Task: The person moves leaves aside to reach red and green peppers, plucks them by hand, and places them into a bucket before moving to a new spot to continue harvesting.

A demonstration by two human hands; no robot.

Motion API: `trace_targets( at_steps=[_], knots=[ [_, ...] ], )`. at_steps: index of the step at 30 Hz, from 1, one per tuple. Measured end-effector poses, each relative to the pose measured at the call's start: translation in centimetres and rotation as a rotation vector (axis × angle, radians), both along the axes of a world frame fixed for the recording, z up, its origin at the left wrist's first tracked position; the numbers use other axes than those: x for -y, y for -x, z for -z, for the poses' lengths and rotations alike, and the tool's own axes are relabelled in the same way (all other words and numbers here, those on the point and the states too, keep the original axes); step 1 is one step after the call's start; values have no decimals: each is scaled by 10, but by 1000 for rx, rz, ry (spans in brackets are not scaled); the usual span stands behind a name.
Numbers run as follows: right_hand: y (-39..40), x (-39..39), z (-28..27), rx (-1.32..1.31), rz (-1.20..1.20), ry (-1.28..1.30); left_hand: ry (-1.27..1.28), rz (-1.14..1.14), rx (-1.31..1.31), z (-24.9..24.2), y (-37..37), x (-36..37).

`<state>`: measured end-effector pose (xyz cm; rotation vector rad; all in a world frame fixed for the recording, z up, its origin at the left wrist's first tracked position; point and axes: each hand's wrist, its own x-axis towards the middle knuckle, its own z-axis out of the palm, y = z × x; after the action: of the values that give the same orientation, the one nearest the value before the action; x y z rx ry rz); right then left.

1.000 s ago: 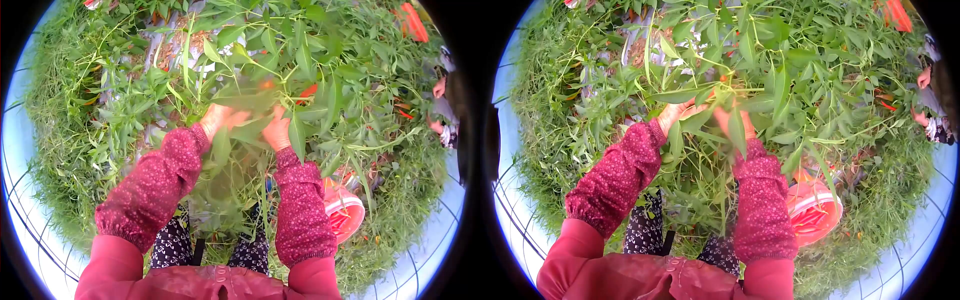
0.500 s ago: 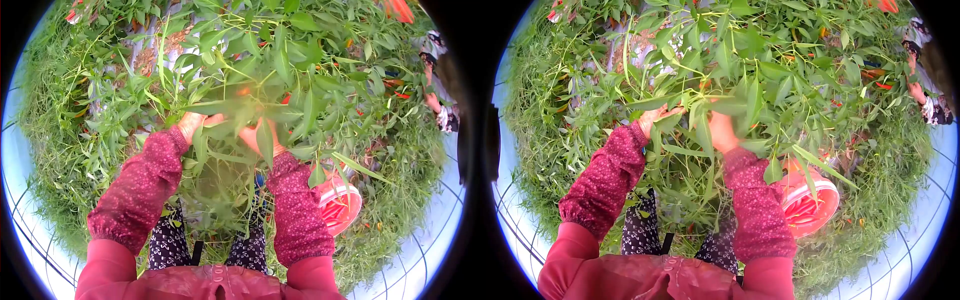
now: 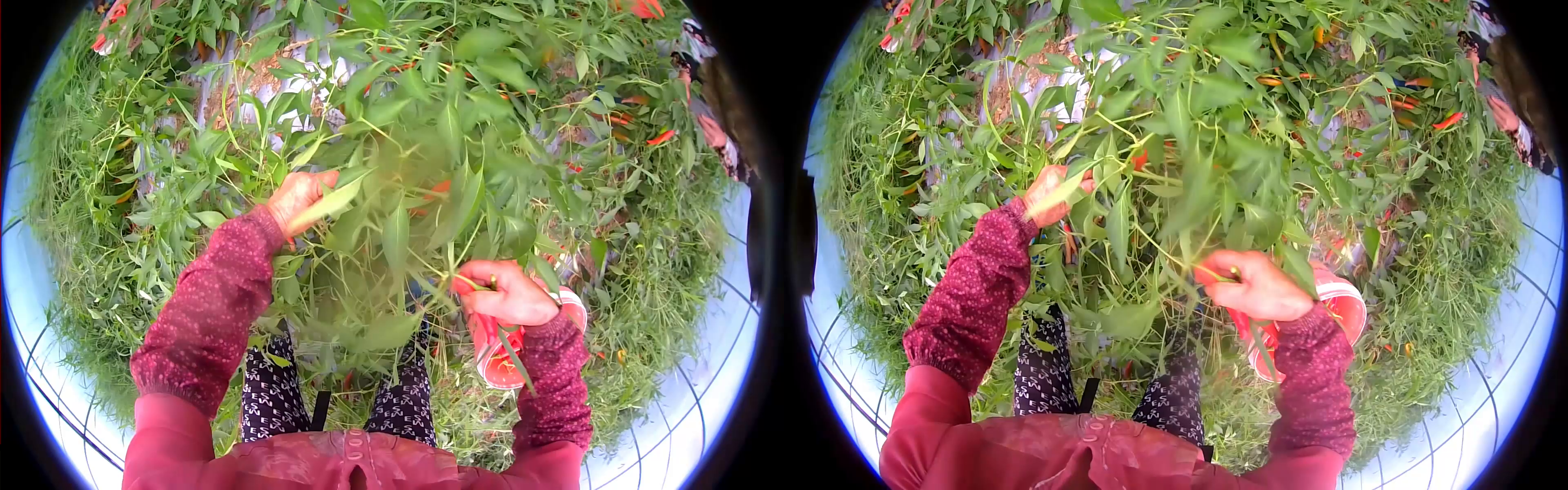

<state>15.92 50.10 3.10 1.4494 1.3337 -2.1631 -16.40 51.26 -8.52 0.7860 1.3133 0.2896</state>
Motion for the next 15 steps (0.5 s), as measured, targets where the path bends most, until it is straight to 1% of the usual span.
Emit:
trace_targets(
  at_steps=[1, 3, 4, 5, 6, 7, 9, 10, 11, 13, 14, 15],
  knots=[
    [-18, 5, -9, -33, 114, 107, -751, 166, -35, 41, 9, 8],
    [-33, 21, -19, -104, 278, 148, -838, 356, -248, 10, -10, -4],
    [-34, 33, -25, -118, 410, 174, -844, 353, -241, 12, -12, -4],
    [-32, 43, -29, -139, 543, 198, -637, 241, -149, 18, -10, -4],
    [-40, 55, -17, -233, 599, 96, -425, 133, -62, 11, -12, -6],
    [-43, 67, -6, -236, 604, 94, -432, 36, -40, 2, -15, -3],
    [-33, 79, 1, -161, 970, 94, -416, -21, -14, 2, -13, -5],
    [-31, 75, 7, -313, 861, 163, -121, -502, 363, 14, -18, -8],
    [-23, 70, 13, -311, 877, 173, -414, -47, -17, 6, -12, -12],
    [-7, 73, 26, -207, 846, 273, -223, -78, -4, -11, -16, -21],
    [9, 70, 33, -176, 808, 200, -188, -118, 63, -9, -15, -20],
    [27, 67, 40, -148, 766, 127, -220, -108, 140, -24, -17, -23]
  ],
)
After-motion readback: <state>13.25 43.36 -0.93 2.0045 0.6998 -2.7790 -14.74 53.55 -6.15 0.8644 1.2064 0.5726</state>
